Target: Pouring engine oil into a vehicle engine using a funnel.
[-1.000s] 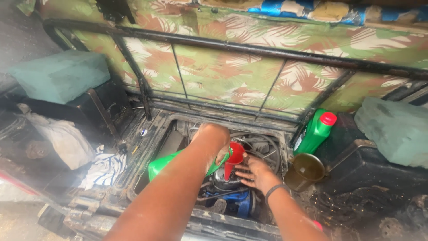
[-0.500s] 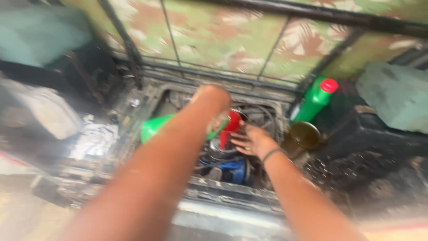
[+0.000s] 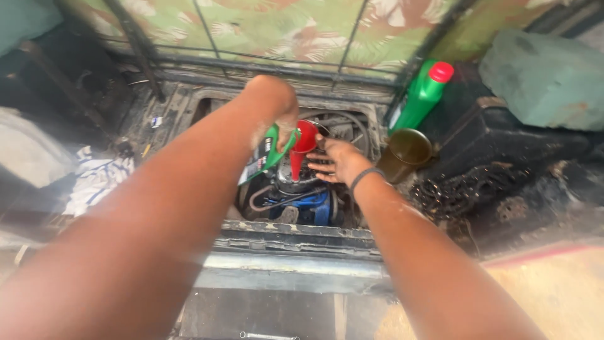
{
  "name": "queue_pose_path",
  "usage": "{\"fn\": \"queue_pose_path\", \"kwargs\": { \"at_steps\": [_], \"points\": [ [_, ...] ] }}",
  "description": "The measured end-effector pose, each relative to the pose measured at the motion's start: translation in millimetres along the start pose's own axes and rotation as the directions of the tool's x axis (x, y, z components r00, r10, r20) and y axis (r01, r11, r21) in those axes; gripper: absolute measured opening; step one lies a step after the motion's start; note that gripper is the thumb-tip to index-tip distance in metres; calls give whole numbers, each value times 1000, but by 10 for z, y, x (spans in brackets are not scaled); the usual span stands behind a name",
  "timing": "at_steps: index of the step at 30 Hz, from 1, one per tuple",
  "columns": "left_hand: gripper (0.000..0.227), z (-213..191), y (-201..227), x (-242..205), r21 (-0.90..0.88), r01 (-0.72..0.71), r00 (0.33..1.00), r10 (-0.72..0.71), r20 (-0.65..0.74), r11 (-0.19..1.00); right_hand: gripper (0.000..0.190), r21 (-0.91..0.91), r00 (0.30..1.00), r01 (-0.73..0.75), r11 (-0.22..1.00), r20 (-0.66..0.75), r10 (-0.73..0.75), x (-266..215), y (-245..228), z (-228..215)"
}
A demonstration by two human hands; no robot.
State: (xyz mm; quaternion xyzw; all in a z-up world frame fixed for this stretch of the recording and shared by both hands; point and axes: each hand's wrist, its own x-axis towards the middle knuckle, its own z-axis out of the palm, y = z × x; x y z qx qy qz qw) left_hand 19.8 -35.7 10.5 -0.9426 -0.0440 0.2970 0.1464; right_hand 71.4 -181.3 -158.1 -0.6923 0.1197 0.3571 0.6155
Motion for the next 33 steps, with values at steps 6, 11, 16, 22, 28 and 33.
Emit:
{"fn": "queue_pose_path", "kwargs": {
  "at_steps": [6,11,16,22,28,33],
  "points": [
    [76,3,4,26,87,-30,999,32,-26,996,39,32,998,7,999,-63,-5,10,33,24],
    [72,21,-290,26,-22,58,998,-58,-30,998,56,-31,999,46,998,-26,-47,165,161,-86],
    [65,-58,-234,-71,-1,100,995,-100,1,995,63,16,997,76,997,20,-76,129,222,-121],
    [57,-220,-234,-81,11,97,995,-97,35,995,57,34,997,32,999,-71,-29,59,193,-73],
    [50,-139,-18,-103,28,48,992,-51,119,998,51,45,998,10,999,-63,-7,8,200,-55],
    [43,-131,177,-123,22,0,984,-4,178,1000,52,19,996,24,1000,-81,-22,-13,198,-68]
  ]
}}
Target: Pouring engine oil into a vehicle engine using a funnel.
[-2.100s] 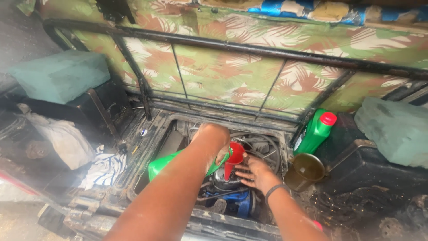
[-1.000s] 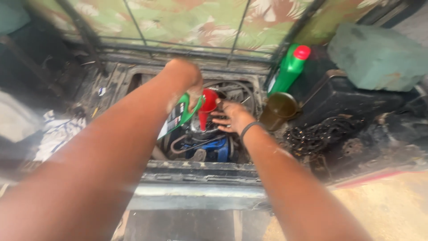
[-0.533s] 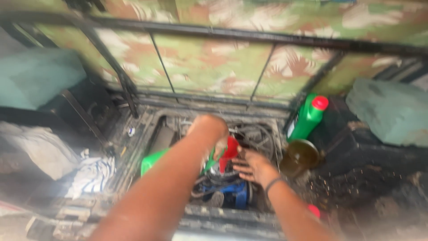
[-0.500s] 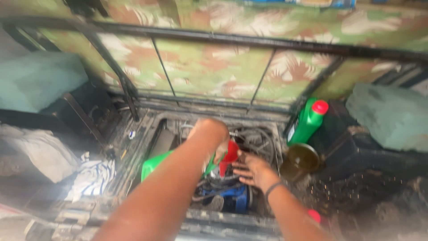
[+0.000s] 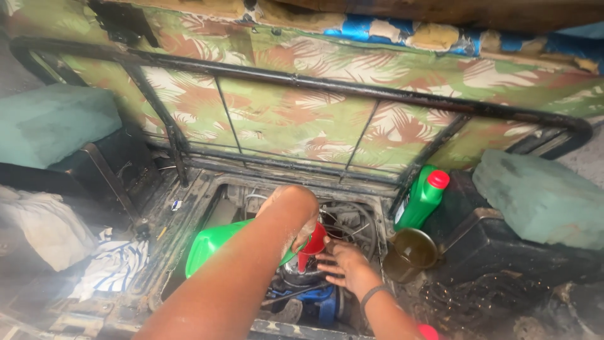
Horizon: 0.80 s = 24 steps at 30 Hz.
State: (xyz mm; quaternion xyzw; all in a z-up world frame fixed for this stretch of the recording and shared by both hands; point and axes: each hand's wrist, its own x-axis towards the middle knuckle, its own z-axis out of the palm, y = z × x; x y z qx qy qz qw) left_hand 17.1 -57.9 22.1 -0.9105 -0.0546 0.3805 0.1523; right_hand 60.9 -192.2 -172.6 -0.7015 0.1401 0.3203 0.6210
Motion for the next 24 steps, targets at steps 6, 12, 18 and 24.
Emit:
{"fn": "queue_pose_path", "kwargs": {
  "at_steps": [6,12,18,24],
  "points": [
    [39,-56,84,270,98,-26,998,20,63,995,54,-6,999,-9,1000,36,10,41,-24,-15],
    [68,-167,327,324,97,80,994,-72,-87,992,50,1,1000,3,1000,26,-3,81,26,-60],
    [47,-158,531,786,337,50,989,1,-150,940,36,14,999,16,1000,29,-17,63,33,-42],
    [48,-9,643,466,556,32,931,177,-319,831,35,53,998,26,998,55,-29,393,140,-86]
  ]
}}
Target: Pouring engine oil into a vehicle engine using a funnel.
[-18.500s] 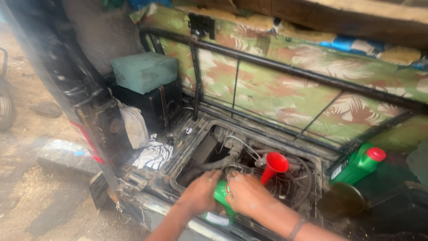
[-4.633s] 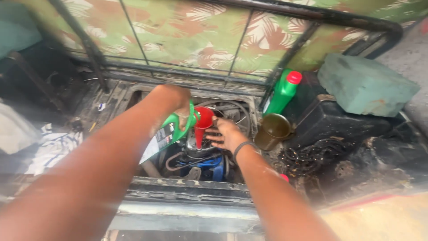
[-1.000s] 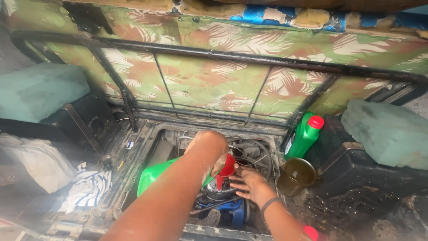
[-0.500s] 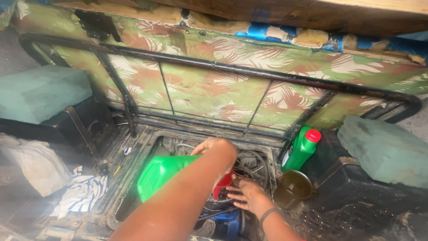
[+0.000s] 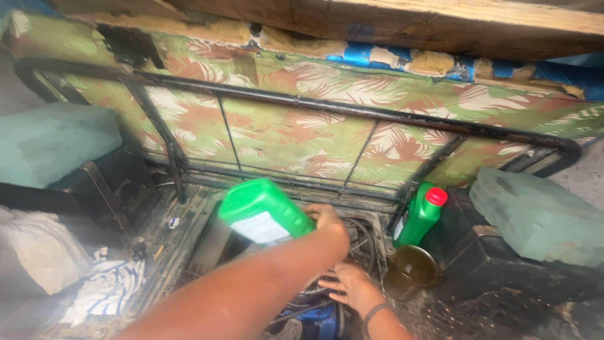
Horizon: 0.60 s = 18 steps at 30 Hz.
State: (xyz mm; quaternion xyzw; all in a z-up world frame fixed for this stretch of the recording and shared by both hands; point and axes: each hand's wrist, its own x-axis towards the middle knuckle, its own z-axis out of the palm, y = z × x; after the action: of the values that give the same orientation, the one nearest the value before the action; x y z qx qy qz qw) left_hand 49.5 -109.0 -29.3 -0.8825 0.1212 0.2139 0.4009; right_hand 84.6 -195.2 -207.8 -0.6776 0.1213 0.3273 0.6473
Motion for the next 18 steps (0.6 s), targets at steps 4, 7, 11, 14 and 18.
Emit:
{"fn": "queue_pose_path", "kwargs": {
  "at_steps": [4,7,11,14,18],
  "points": [
    [52,98,90,64,-52,-85,976,73,-208,995,31,8,996,-63,998,-57,63,-223,-76,86],
    [43,182,96,-117,81,-193,944,207,-258,978,32,22,998,-51,998,-46,52,-156,-22,38],
    [27,366,132,-218,235,-226,871,304,-386,946,33,82,998,-47,996,-28,49,56,153,-50],
    [21,548,199,-195,258,-274,798,369,-476,926,32,114,998,-61,992,-21,63,4,158,-48],
    [17,838,368,263,223,-324,713,392,-582,919,32,188,995,11,982,97,-30,286,260,-244]
  ]
}}
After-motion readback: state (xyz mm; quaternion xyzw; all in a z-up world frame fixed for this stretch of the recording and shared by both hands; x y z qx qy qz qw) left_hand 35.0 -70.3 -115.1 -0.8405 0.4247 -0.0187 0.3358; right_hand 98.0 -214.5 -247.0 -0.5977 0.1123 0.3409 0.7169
